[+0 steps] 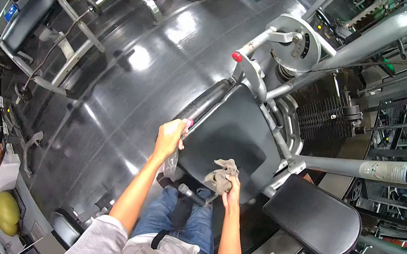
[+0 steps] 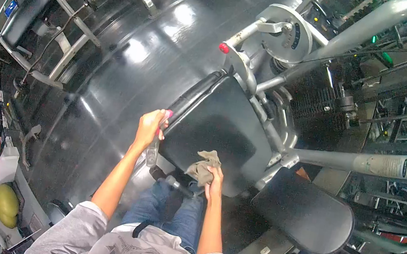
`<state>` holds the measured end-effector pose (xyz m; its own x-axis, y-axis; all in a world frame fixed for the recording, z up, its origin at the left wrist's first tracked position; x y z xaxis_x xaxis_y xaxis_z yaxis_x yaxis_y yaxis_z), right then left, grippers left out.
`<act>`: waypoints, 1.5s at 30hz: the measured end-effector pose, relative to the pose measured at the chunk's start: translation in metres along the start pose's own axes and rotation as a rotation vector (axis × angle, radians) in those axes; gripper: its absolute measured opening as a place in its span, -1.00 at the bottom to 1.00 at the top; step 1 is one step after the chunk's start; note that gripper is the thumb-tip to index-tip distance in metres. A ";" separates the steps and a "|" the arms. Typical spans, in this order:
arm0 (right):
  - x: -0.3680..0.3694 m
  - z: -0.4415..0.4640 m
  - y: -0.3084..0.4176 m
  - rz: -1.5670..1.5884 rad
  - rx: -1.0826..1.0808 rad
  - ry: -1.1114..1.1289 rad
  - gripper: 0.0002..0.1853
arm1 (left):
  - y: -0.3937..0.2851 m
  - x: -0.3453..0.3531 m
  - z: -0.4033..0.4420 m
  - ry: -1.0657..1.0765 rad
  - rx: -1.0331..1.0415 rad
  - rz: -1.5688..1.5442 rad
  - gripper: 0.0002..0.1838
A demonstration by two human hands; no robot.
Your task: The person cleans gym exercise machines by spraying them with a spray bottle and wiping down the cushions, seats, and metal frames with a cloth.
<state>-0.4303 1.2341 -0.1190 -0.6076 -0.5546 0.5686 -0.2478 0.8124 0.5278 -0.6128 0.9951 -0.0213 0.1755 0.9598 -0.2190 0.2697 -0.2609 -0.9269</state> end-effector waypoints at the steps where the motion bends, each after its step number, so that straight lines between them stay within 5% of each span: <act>1: 0.006 0.007 0.002 0.037 0.020 0.019 -0.51 | -0.001 0.011 0.012 -0.005 0.011 0.009 -0.49; 17: -0.016 0.115 0.104 -0.182 0.097 0.114 -0.61 | 0.003 0.158 0.167 -0.348 -0.156 0.051 -0.47; 21: -0.029 0.131 0.127 -0.198 0.102 0.042 -0.57 | 0.033 0.162 0.191 -0.403 -0.155 0.395 -0.40; 25: -0.054 0.160 0.132 -0.305 0.094 -0.037 -0.51 | 0.067 0.162 0.174 -0.301 -0.289 -0.021 -0.46; 29: -0.030 0.176 0.146 -0.329 0.079 -0.053 -0.48 | 0.111 0.160 0.148 -0.126 -0.396 -0.118 -0.38; 31: -0.044 0.207 0.142 -0.460 -0.048 -0.064 -0.49 | 0.112 0.159 0.150 -0.065 -0.424 -0.234 -0.41; 33: -0.002 0.214 0.183 -0.700 -0.452 -0.029 -0.51 | 0.114 0.161 0.156 -0.089 -0.458 -0.181 -0.43; 39: 0.079 0.276 0.197 -0.830 -0.568 0.078 -0.63 | 0.109 0.163 0.159 -0.084 -0.610 -0.119 -0.47; 40: 0.094 0.281 0.201 -0.915 -0.763 0.060 -0.67 | 0.109 0.164 0.159 -0.103 -0.615 -0.107 -0.49; 45: 0.134 0.305 0.164 -1.212 -0.824 0.029 -0.54 | 0.111 0.169 0.160 -0.109 -0.638 -0.072 -0.53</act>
<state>-0.7818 1.3481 -0.1487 -0.3286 -0.8196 -0.4693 -0.0870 -0.4685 0.8792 -0.7047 1.1452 -0.2096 0.0478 0.9733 -0.2244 0.7923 -0.1737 -0.5848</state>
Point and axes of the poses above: each hand's wrist, its own z-axis towards the middle knuckle, its own x-axis out of the palm, y = z × x, the point moved 8 cm from there along z, towards the middle knuckle, and after that the axes turned 11 degrees about z, right-handed, at the moved point
